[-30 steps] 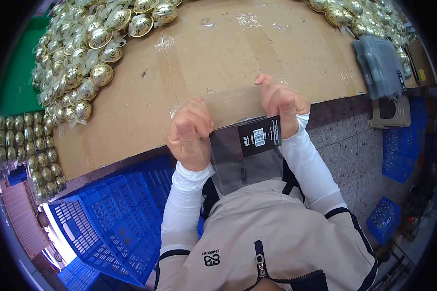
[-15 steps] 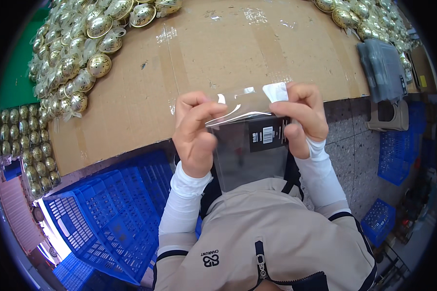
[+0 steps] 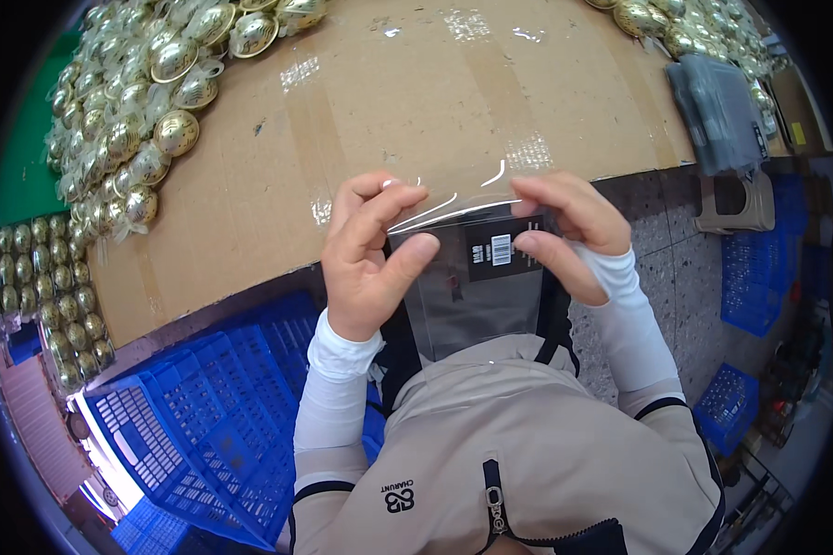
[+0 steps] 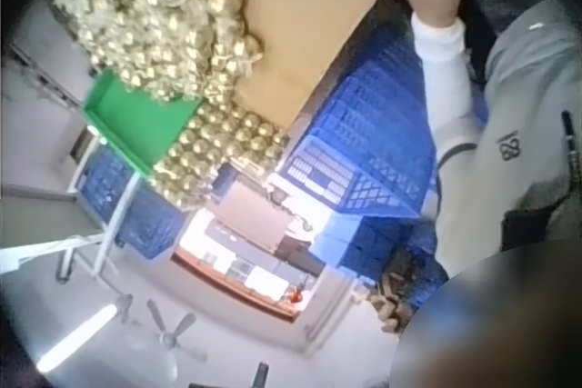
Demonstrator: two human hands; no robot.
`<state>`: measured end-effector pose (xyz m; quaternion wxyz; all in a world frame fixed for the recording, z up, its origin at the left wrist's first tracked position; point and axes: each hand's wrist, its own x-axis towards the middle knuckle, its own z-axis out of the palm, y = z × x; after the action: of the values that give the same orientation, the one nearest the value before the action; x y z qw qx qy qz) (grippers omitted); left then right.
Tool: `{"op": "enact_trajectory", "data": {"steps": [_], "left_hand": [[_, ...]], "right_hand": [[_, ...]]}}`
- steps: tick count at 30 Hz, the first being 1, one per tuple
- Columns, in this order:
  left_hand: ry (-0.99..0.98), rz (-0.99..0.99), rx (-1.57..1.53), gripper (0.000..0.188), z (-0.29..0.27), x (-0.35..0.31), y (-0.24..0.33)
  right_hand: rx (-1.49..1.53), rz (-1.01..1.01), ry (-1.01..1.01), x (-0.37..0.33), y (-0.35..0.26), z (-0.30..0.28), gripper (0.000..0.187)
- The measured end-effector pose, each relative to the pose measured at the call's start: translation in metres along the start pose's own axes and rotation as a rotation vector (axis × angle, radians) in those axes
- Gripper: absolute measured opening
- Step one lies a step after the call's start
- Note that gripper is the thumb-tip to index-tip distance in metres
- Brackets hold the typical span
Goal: Manually packing gold Christmas ornaments into clear plastic bags and then into cardboard boxes.
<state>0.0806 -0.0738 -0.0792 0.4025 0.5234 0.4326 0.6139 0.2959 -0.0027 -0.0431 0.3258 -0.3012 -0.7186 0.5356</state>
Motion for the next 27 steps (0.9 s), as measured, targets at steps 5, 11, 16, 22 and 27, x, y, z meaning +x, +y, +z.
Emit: {"op": "enact_trajectory", "data": {"steps": [5,11,16,22,27], "left_hand": [[-0.010,-0.005,0.277,0.024,0.010,0.011,0.004],[-0.208,0.182,0.523,0.028,0.014,0.009,0.018],[-0.172,0.084,0.416,0.017,0.021,0.006,0.014],[-0.158,0.049,0.308,0.011,0.019,0.007,0.006],[-0.073,0.034,0.370,0.006,0.015,-0.003,0.012]], "right_hand": [[-0.463,-0.333,0.096,0.004,0.011,0.001,0.034],[-0.625,-0.461,0.080,0.005,0.013,0.012,0.033],[-0.518,-0.467,0.026,0.001,0.022,0.015,0.021],[-0.635,-0.326,0.157,0.034,0.017,-0.004,0.040],[-0.800,0.722,-0.508,0.097,-0.026,0.006,0.033]]}}
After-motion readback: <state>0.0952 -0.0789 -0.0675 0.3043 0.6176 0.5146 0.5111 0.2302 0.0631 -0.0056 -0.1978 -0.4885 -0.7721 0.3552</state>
